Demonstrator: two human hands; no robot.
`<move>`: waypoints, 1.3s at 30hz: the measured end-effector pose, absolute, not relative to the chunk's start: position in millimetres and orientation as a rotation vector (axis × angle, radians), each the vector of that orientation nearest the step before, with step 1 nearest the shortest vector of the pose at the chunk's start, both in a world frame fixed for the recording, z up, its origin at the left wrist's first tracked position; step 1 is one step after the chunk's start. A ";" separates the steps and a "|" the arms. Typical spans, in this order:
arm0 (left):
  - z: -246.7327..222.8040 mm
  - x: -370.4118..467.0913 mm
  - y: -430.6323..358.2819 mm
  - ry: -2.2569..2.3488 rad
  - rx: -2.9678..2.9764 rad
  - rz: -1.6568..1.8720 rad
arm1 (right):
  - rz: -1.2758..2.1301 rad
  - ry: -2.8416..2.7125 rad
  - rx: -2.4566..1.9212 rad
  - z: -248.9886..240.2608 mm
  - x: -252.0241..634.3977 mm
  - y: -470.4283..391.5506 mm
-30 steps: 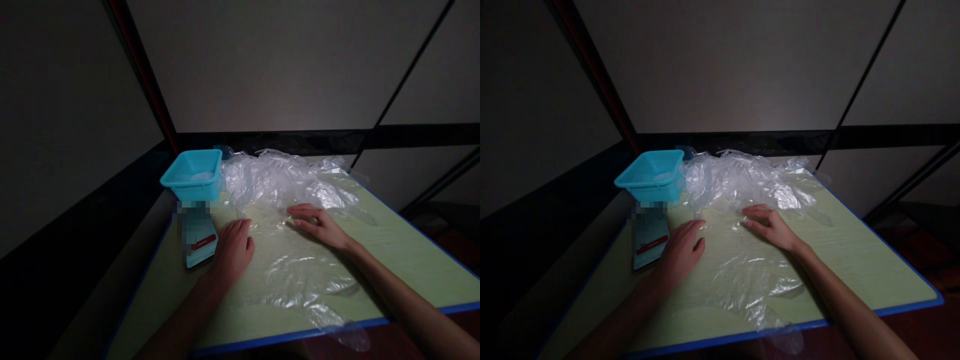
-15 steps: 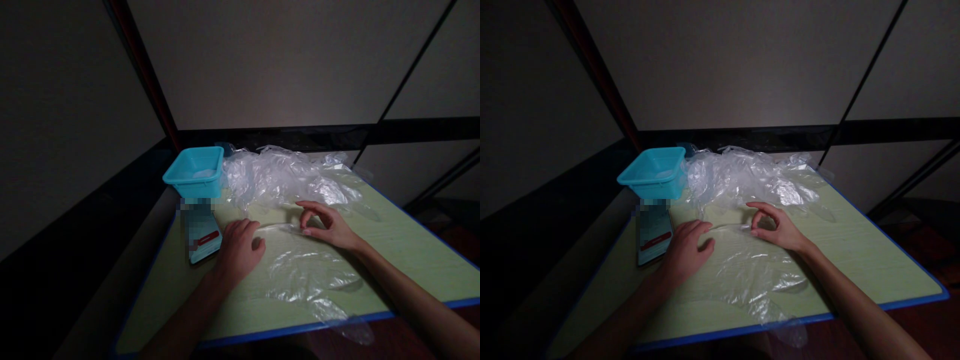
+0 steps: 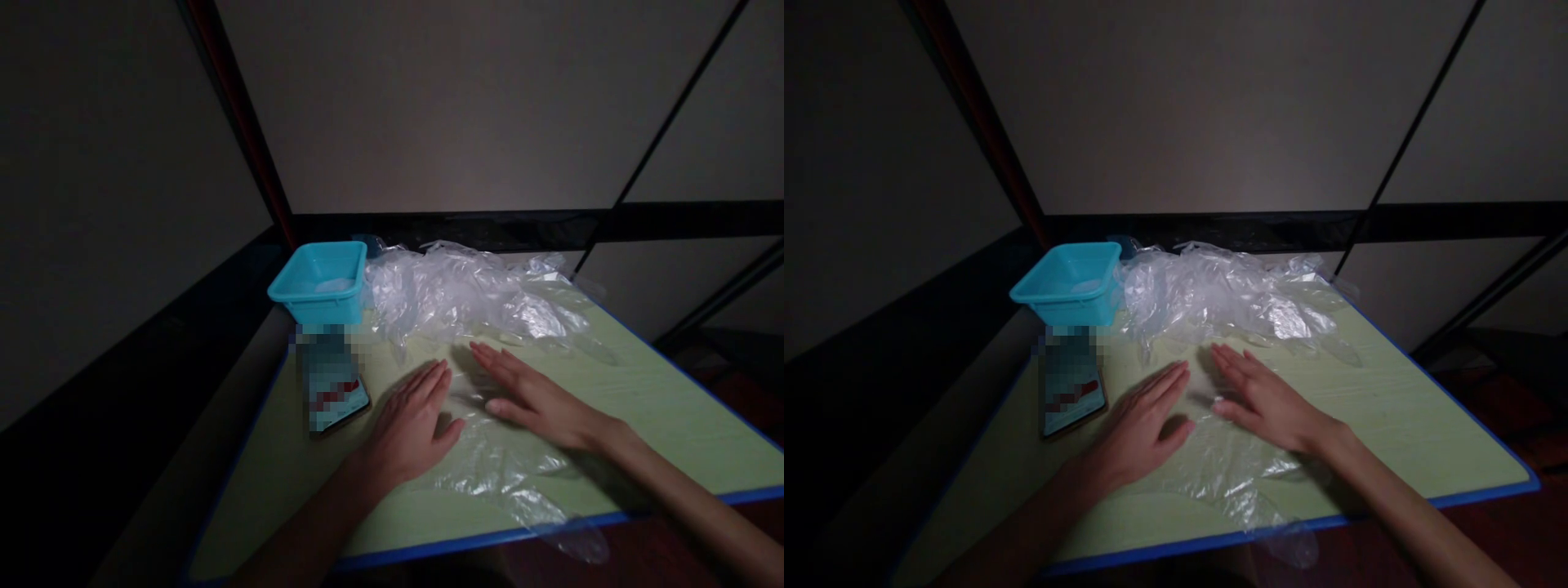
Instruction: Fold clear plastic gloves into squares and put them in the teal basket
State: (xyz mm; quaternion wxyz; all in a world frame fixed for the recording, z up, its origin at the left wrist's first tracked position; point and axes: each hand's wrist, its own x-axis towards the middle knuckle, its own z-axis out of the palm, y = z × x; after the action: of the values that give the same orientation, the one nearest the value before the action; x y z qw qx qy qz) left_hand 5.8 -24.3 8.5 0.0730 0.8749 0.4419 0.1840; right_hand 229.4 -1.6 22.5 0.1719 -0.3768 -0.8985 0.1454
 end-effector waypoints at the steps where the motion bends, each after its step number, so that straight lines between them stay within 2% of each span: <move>1: 8.6 6.6 -25.1 1.300 2.643 0.500 | 0.356 -2.645 -1.046 19.2 227.3 -7.5; 10: 1.5 3.8 -26.5 1.247 2.731 0.271 | 0.064 -2.818 -1.086 -6.9 226.2 -21.8; 18: 6.7 3.4 -27.2 1.248 2.793 0.293 | 0.003 -2.759 -1.063 -8.1 225.0 -23.9; 22: 10.0 26.4 -31.0 1.192 2.835 0.374 | -0.008 -2.727 -1.016 -14.6 227.2 -22.6; 28: -0.6 59.9 -32.0 1.305 2.663 0.310 | -0.076 -2.748 -0.983 -24.1 232.5 -20.3; 39: -3.3 29.5 -30.5 1.401 2.688 0.253 | -0.037 -2.705 -1.037 -13.9 226.5 -23.3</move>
State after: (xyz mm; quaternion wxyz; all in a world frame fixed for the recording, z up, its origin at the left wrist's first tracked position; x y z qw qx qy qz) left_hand 29.5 -30.5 -3.3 0.0501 0.8827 0.4599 0.0830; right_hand 226.5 -23.3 -13.9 0.1221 -0.3553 -0.9267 -0.0127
